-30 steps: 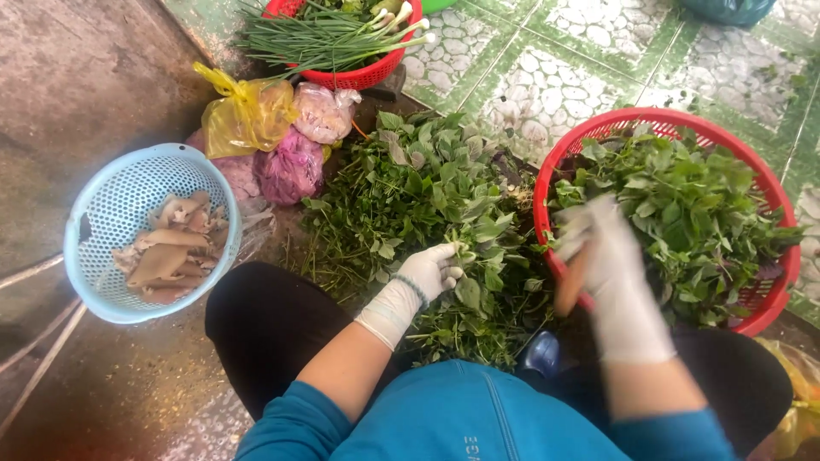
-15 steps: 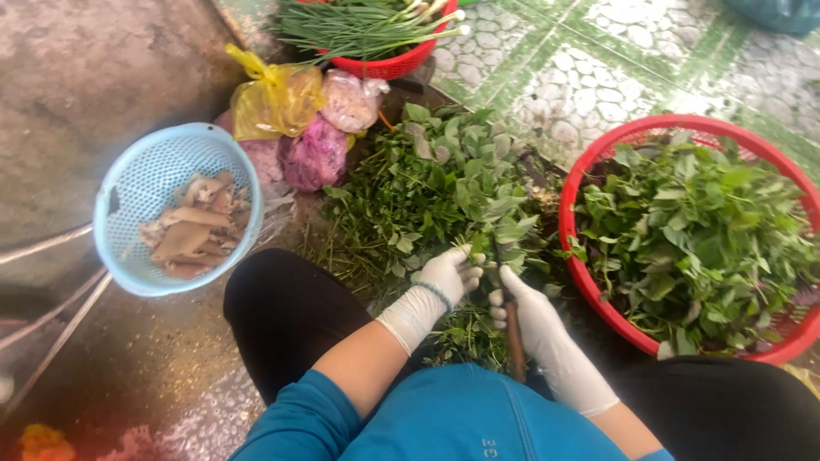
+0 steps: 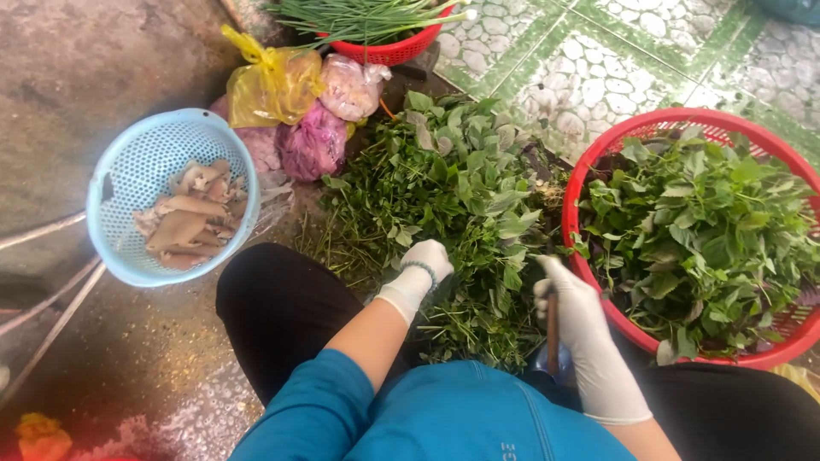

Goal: The person sits on the floor and uses a knife to trim leaves from green vegetable stems. They hold the stems with one hand and cut the leaves with the other, placing the trimmed leaves into a red basket.

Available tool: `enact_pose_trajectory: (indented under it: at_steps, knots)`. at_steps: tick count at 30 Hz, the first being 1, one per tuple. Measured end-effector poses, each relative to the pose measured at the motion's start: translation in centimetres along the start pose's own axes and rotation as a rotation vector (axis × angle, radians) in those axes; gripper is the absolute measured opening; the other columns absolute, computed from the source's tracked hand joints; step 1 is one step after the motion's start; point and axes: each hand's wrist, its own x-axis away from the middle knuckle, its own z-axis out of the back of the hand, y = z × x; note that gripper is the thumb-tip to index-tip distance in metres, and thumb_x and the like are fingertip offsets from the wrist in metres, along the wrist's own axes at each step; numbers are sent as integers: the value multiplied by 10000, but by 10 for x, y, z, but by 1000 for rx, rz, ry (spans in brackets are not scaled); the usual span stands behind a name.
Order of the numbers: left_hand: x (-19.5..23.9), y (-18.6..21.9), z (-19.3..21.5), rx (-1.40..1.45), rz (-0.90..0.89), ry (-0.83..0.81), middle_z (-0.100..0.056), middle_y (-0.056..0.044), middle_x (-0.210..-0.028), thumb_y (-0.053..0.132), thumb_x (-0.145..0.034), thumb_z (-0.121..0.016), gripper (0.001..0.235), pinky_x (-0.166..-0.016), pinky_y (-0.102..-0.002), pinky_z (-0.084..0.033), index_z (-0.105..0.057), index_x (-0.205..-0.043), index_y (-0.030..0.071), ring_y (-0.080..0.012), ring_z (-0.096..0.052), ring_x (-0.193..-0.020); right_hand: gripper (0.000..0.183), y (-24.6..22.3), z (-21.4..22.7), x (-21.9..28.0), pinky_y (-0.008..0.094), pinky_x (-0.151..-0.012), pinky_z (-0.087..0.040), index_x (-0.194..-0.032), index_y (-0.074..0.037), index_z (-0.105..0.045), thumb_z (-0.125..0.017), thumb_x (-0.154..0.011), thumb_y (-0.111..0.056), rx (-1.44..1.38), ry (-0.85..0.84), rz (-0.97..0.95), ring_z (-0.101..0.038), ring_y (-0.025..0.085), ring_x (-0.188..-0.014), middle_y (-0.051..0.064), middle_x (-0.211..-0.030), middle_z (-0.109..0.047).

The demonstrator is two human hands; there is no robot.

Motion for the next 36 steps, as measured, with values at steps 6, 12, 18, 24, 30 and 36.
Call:
enact_pose_trajectory:
  at_steps: [6,12,18,24,30,36]
  knots:
    - [-16,-4,-41,127,103,47,-630,-75,-830,202,-738,-532,164,-715,-386,-502,-647,-850,167,-254,-604,-852,325,0,-9,-3,285,-359,-419,-964,-36,-604,-621,-776,-300,48,-86,5,-489,184,-424,131,-573,-536]
    - [4,1,8,1195,-27,112,-615,-143,-885,94,-704,-685,346,-573,-270,-548,-562,-1003,-28,-170,-614,-648,326,-21,-22,18,279,-338,-408,-997,-31,-601,-594,-794,-286,-4,-163,53,-466,175,-400,122,-552,-523]
    - [47,27,28,1462,-172,18,-637,-73,-708,1,-564,-765,248,-534,-226,-536,-621,-766,11,-137,-622,-619,336,-11,-28,13,298,-289,-389,-1075,32,-536,-533,-784,-138,-11,-536,254,-449,213,-299,156,-456,-486]
    - [53,38,11,1394,-148,48,-614,-55,-685,13,-551,-779,237,-541,-237,-534,-638,-737,59,-139,-611,-609,670,-4,-28,7,245,-321,-355,-1327,-60,-179,-550,-769,-60,89,-440,291,-446,173,-347,145,-516,-517]
    - [30,35,-12,1174,-32,95,-607,-59,-629,89,-527,-772,214,-506,-232,-514,-647,-701,85,-149,-610,-589,798,-2,-24,4,192,-372,-361,-1356,-253,-161,-640,-720,-193,317,-394,334,-472,120,-436,95,-601,-565]
    - [38,33,-3,811,-186,229,-629,5,-654,163,-553,-709,135,-591,-244,-483,-662,-675,196,-132,-616,-687,979,-40,-15,14,231,-403,-423,-1372,-258,-16,-695,-667,-271,607,-386,287,-539,168,-470,120,-689,-633]
